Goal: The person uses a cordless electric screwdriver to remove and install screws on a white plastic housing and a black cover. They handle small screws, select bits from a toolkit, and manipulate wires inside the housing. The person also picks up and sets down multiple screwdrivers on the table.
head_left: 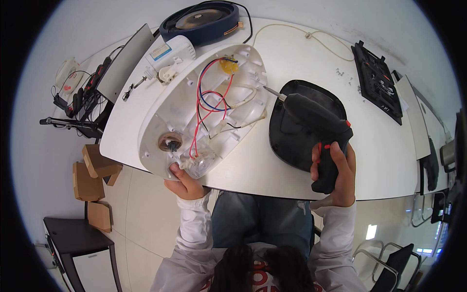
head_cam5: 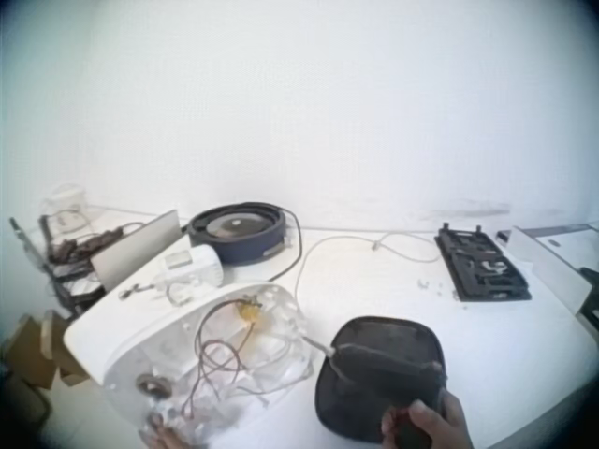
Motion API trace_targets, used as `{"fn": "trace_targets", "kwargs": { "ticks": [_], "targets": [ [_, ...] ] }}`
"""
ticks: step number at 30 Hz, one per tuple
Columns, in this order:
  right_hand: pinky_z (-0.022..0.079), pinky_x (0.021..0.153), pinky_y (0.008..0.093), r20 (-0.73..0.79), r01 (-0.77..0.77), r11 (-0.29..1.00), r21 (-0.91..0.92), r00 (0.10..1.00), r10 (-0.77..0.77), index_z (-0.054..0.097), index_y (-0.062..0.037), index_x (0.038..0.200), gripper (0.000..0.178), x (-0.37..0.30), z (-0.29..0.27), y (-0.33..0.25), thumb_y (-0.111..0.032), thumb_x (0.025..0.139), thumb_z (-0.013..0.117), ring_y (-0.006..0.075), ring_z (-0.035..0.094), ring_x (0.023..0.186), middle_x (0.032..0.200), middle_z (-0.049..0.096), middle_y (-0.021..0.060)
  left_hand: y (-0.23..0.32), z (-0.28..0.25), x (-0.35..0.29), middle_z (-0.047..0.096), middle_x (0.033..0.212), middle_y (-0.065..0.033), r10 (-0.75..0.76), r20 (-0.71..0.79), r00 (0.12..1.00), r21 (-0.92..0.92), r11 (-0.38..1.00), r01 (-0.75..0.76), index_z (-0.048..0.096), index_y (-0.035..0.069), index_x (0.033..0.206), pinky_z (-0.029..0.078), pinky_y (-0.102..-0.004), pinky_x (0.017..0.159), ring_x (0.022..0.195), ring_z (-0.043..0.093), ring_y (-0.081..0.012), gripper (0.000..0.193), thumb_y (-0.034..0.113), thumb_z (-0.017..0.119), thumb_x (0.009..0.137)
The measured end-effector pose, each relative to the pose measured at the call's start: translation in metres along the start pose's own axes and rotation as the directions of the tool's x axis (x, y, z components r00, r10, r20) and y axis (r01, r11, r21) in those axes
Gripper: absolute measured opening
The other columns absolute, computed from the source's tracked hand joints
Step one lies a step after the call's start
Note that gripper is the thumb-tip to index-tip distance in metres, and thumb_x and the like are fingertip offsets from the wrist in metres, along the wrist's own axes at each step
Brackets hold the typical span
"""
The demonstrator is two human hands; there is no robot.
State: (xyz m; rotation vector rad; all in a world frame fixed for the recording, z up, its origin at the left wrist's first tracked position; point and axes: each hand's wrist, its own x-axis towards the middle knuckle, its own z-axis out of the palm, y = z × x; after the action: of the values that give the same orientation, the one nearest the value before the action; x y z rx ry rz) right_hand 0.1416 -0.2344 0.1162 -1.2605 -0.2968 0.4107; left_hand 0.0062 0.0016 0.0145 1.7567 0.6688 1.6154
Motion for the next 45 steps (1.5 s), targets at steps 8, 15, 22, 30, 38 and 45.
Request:
{"fn": "trace_targets", "kwargs": {
  "ticks": [8,15,22,30,38,45],
  "targets": [
    [0.043,0.044,0.0249,-0.034,-0.001,1.0,-0.031,0.999,0.0,0.047,0.0016,0.11,0.039,-0.002,-0.007,0.002,-0.029,0.088,0.054,0.0152,0.053,0.048,0.074,0.057,0.0113,0.004,-0.003,-0.002,0.051,0.098,-0.0112,-0.102,0.054,0.993,-0.079,0.991,0.106,0.046,-0.004,0.098,0.04,-0.0297,0.082,0.09,0.049,-0.0178,0.032,0.028,0.041,0.095],
    [0.043,0.045,0.0241,-0.082,0.054,0.991,-0.125,0.995,-0.065,0.049,0.0019,0.108,0.037,-0.005,-0.019,0.002,-0.028,0.087,0.055,0.0148,0.053,0.048,0.076,0.058,0.0112,-0.003,0.002,0.0,0.06,0.084,-0.0178,0.022,-0.027,0.999,-0.026,0.999,-0.023,0.051,-0.013,0.1,0.044,-0.0311,0.065,0.075,0.057,-0.0223,0.04,0.025,0.037,0.095],
    [0.042,0.045,0.0236,-0.095,0.034,0.987,-0.16,0.994,-0.05,0.049,0.002,0.109,0.038,-0.011,-0.029,0.002,-0.028,0.086,0.055,0.0146,0.053,0.048,0.076,0.058,0.0113,-0.006,0.0,-0.002,0.06,0.085,-0.018,-0.009,-0.005,1.0,-0.055,0.998,0.009,0.051,-0.013,0.099,0.044,-0.0318,0.065,0.074,0.057,-0.0225,0.041,0.026,0.038,0.095],
    [0.045,0.049,0.0231,0.067,-0.041,0.999,0.009,0.997,0.04,0.047,0.0026,0.111,0.044,-0.036,-0.023,0.004,-0.024,0.08,0.063,0.0143,0.055,0.052,0.08,0.059,0.0135,-0.004,0.002,0.0,0.059,0.086,-0.0177,0.033,-0.023,0.999,-0.072,0.997,-0.035,0.05,-0.012,0.098,0.044,-0.0312,0.069,0.078,0.057,-0.0218,0.039,0.025,0.038,0.095],
    [0.046,0.056,0.0232,0.283,-0.114,0.994,-0.002,0.953,0.11,0.048,0.0012,0.109,0.04,-0.046,-0.014,0.011,-0.013,0.076,0.066,0.0125,0.056,0.06,0.082,0.06,0.0133,-0.007,-0.004,-0.004,0.052,0.106,-0.016,-0.041,0.057,0.998,-0.1,0.994,0.047,0.044,-0.008,0.112,0.043,-0.0306,0.081,0.093,0.053,-0.0198,0.04,0.028,0.04,0.095],
    [0.047,0.057,0.024,0.193,-0.002,1.0,-0.013,0.981,0.004,0.047,0.0024,0.113,0.044,-0.052,-0.008,0.01,-0.01,0.073,0.064,0.0121,0.056,0.061,0.084,0.06,0.0136,0.007,0.003,0.001,0.056,0.101,-0.019,-0.05,0.028,0.998,-0.095,0.994,0.052,0.046,-0.012,0.11,0.044,-0.031,0.076,0.089,0.056,-0.0225,0.044,0.028,0.038,0.095]
  ]
}}
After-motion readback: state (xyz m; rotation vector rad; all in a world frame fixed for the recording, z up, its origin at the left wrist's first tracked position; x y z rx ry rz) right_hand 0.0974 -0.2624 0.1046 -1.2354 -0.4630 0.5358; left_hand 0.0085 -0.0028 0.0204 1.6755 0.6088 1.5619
